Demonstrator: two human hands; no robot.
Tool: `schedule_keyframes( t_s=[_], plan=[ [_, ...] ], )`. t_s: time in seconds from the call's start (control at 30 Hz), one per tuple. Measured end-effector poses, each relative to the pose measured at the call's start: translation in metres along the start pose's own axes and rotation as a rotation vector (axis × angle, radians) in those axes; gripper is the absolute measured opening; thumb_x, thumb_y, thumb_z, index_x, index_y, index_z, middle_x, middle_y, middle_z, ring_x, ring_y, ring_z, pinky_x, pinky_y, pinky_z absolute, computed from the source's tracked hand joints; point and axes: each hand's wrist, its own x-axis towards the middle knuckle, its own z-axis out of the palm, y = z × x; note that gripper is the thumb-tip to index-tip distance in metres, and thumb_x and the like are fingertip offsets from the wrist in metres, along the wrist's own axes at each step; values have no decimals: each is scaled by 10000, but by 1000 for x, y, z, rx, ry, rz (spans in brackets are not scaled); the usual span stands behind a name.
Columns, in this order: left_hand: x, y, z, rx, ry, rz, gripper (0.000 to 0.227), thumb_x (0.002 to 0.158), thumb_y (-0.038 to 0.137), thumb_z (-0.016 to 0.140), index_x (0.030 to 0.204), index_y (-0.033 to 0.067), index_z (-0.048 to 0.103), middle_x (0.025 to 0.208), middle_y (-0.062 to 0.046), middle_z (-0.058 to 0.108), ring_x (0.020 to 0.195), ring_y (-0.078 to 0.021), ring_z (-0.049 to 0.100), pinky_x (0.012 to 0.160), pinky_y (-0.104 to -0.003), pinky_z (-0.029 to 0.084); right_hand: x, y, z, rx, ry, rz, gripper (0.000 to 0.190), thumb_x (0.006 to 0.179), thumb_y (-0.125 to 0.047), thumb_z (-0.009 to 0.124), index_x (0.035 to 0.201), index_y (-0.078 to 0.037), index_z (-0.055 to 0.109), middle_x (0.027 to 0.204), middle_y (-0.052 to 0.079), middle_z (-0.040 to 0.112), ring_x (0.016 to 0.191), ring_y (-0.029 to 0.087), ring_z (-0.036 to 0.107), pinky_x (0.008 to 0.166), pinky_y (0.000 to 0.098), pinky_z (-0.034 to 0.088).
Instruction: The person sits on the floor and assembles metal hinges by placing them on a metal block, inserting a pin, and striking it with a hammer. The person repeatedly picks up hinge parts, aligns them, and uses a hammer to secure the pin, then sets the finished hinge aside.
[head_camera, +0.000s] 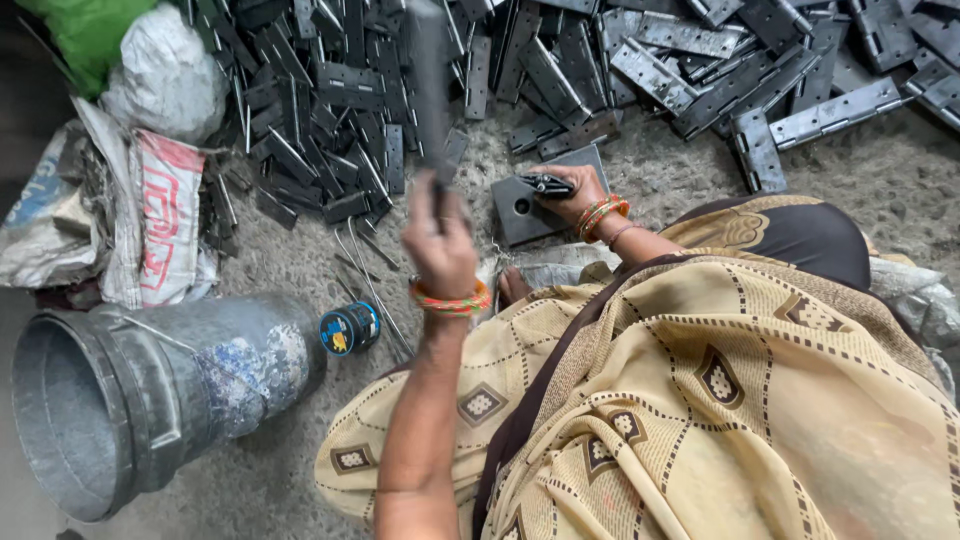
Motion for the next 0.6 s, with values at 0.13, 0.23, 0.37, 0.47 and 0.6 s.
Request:
schedule_keyframes(
  t_s=[0.13, 0.23, 0.37, 0.47, 0.6],
  plan=[
    [55, 79, -60, -423, 496, 510, 348, 1137, 368, 467, 1246, 45, 536, 741, -68, 570, 480, -130, 484, 401, -262, 406, 10, -4, -4, -32, -4, 29, 429, 792, -70, 807, 1213, -132, 755, 1044, 89, 797, 911, 57, 687, 815, 266, 563],
    [55, 66, -53, -509, 654, 679, 391, 1113, 435, 470, 1052, 61, 567, 690, -50, 529, 435, -115, 433, 375, -258, 377, 6, -1, -2, -31, 3, -6, 418, 793, -62, 808, 1203, -123, 752, 1078, 93, 786, 950, 75, 721, 835, 266, 560],
    [-33, -26, 29, 40, 181, 268, 305, 1237, 311, 461, 1186, 39, 587, 774, -69, 546, 600, -228, 503, 556, -366, 440, 1, 7, 1, 133, 18, 15, 413, 798, -51, 800, 1204, -120, 764, 1128, 78, 807, 976, 72, 666, 874, 265, 566],
    [-79, -93, 58, 414, -348, -296, 263, 1062, 264, 564, 1228, 69, 623, 586, -176, 599, 511, -341, 597, 451, -498, 439, 11, 11, -3, -56, 15, -124, 431, 752, -70, 852, 1172, -106, 762, 1106, 104, 776, 1011, 91, 717, 884, 284, 564],
    [-99, -98, 42, 311, -227, -240, 255, 1056, 257, 591, 1221, 71, 651, 624, -195, 576, 510, -321, 579, 472, -450, 424, -2, 13, 4, -10, -8, -44, 385, 802, -68, 833, 1179, -103, 761, 1104, 83, 785, 982, 93, 726, 874, 280, 573]
  ],
)
